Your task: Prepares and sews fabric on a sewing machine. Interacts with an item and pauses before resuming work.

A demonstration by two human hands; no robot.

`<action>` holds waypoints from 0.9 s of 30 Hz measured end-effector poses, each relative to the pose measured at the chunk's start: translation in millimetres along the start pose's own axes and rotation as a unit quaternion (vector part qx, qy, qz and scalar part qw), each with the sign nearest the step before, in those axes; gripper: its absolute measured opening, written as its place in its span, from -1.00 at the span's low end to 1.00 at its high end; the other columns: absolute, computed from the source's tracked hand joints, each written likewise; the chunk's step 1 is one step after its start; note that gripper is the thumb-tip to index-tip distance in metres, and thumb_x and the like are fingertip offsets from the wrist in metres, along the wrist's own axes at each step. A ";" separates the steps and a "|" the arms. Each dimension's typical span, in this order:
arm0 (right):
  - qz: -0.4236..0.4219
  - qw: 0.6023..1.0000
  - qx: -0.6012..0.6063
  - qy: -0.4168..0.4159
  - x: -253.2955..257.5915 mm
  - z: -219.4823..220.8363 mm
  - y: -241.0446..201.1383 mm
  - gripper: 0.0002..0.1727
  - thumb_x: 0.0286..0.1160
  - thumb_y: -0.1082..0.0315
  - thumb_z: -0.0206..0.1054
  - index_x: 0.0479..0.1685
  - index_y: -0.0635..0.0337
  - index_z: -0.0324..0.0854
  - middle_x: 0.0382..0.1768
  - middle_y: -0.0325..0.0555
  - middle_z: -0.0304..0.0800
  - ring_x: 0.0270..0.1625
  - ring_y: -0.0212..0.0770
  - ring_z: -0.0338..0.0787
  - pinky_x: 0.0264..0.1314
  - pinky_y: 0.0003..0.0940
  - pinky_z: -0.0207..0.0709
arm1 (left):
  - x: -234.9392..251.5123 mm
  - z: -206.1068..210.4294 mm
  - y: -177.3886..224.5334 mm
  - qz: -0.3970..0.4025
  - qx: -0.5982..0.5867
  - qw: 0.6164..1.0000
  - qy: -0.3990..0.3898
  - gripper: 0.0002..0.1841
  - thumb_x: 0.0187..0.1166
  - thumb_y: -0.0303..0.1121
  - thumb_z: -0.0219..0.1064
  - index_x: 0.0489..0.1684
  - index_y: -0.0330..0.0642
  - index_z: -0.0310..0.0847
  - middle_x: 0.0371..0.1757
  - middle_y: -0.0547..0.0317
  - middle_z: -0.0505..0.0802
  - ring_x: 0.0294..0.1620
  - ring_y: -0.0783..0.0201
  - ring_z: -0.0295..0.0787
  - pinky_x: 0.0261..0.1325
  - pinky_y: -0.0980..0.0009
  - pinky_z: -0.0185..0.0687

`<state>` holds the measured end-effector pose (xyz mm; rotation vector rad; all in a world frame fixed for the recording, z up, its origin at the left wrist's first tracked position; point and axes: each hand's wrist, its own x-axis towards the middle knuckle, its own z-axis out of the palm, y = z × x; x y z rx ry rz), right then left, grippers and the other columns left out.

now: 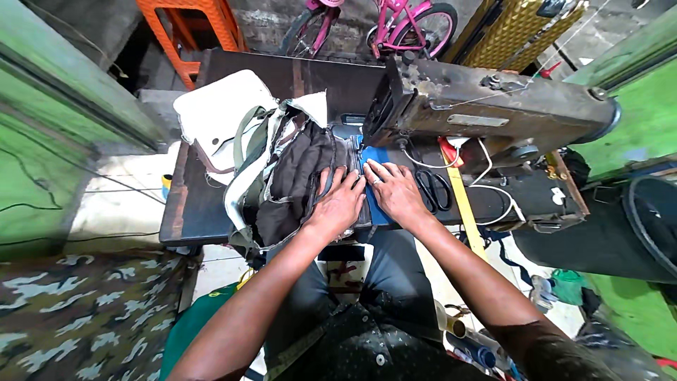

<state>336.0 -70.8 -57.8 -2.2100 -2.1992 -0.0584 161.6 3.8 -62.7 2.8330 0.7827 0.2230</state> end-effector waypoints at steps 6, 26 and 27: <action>-0.004 1.000 0.005 0.001 6.7 0.1 4.9 -0.48 0.79 0.31 0.06 0.72 -0.04 0.43 0.72 -0.19 0.44 0.64 0.08 0.50 0.59 0.15 0.34 | 4.9 -0.3 -0.5 -0.009 -0.001 1.000 0.000 -0.53 0.80 -0.06 0.07 0.59 0.03 0.57 0.62 0.04 0.61 0.70 -0.13 0.33 0.75 -0.24 -0.04; -0.089 0.954 0.230 0.172 -72.2 17.2 11.5 -0.79 0.60 0.23 0.37 -0.05 0.06 0.90 0.07 -0.14 0.90 0.28 -0.04 0.78 0.42 0.02 0.53 | -68.1 10.2 7.1 0.102 -0.007 0.990 0.096 -0.61 0.77 -0.15 0.15 0.32 -0.15 0.75 0.42 0.01 0.78 0.58 -0.09 0.58 0.69 -0.11 0.29; -0.092 0.953 0.232 0.174 -70.3 16.4 10.9 -0.80 0.61 0.26 0.36 -0.10 0.08 0.89 0.05 -0.12 0.90 0.25 -0.03 0.78 0.39 0.01 0.54 | -68.1 10.7 7.2 0.103 -0.008 0.990 0.099 -0.61 0.77 -0.15 0.15 0.31 -0.15 0.75 0.42 0.01 0.79 0.57 -0.09 0.58 0.69 -0.11 0.30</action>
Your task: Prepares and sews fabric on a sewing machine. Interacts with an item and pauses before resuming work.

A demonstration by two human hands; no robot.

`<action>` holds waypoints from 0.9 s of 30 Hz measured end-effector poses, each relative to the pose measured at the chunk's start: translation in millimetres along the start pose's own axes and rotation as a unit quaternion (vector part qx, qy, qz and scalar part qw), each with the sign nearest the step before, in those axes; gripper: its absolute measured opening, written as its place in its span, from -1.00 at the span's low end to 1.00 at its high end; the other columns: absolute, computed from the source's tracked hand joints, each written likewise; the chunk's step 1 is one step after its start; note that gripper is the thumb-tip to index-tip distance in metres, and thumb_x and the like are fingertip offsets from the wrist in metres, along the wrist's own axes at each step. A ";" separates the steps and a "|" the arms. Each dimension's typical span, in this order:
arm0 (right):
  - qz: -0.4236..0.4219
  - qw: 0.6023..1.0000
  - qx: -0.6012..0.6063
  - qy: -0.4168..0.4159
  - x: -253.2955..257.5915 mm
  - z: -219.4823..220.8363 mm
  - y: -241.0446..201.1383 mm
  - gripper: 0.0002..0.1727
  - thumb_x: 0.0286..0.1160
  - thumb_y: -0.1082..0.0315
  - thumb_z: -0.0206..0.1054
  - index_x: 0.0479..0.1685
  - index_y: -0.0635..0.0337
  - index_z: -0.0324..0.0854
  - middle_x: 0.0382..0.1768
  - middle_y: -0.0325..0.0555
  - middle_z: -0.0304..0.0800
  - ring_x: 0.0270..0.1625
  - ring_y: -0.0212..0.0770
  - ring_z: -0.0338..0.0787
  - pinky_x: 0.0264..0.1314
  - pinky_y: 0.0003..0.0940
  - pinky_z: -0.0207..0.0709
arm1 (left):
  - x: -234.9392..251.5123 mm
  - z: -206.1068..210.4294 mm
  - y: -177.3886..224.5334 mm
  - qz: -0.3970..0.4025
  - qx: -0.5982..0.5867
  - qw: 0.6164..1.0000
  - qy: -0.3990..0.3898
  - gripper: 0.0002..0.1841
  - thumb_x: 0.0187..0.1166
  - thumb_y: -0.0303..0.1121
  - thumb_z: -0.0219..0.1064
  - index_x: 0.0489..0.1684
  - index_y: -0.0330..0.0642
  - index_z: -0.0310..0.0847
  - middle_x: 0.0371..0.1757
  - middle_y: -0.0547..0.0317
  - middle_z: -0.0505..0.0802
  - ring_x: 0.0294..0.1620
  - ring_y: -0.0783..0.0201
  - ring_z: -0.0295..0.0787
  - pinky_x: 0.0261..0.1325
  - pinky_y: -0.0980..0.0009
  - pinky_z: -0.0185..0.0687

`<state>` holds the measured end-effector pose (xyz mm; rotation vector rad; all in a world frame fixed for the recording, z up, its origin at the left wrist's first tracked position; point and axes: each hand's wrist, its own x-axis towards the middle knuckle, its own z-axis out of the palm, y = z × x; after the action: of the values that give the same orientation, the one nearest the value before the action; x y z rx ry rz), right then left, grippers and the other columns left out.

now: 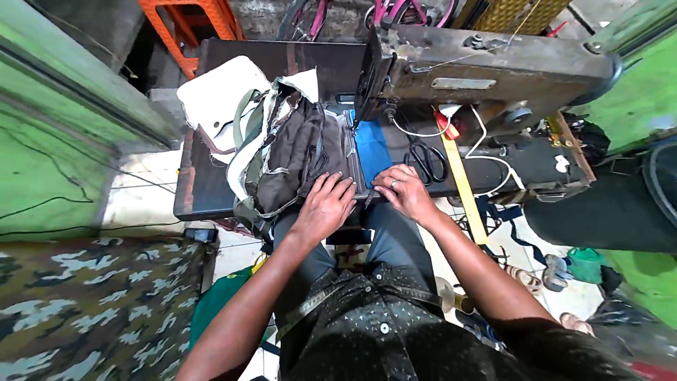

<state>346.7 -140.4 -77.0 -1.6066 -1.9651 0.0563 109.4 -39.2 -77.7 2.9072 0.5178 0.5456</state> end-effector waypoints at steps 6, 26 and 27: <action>0.027 0.998 0.032 0.047 8.6 4.9 -6.1 -0.78 0.68 0.40 0.21 -0.08 0.32 0.75 0.08 0.08 0.84 0.26 0.04 0.80 0.45 -0.06 0.60 | 2.5 2.1 4.6 0.004 0.006 1.000 0.003 -0.62 0.78 -0.21 0.14 0.34 -0.16 0.74 0.49 0.00 0.74 0.64 -0.08 0.52 0.72 -0.08 0.28; -0.016 0.999 -0.047 -0.021 2.4 3.3 -18.5 -0.77 0.66 0.38 0.22 -0.07 0.25 0.80 0.18 -0.02 0.85 0.38 -0.01 0.76 0.53 -0.02 0.52 | 4.9 14.4 18.4 0.003 0.019 1.000 0.012 -0.64 0.77 -0.20 0.17 0.39 -0.06 0.71 0.42 0.03 0.78 0.54 -0.04 0.61 0.66 -0.13 0.30; -0.014 0.999 -0.046 -0.022 2.2 3.5 -18.5 -0.77 0.65 0.38 0.23 -0.07 0.25 0.80 0.19 -0.02 0.85 0.38 -0.01 0.76 0.53 -0.01 0.52 | 4.3 15.4 18.4 0.003 0.020 1.000 0.014 -0.63 0.77 -0.20 0.16 0.39 -0.07 0.71 0.42 0.03 0.77 0.55 -0.04 0.61 0.67 -0.14 0.30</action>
<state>328.6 -142.2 -71.8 -1.6488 -2.0502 -0.0116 124.6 -56.0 -87.0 2.9443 0.5290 0.5843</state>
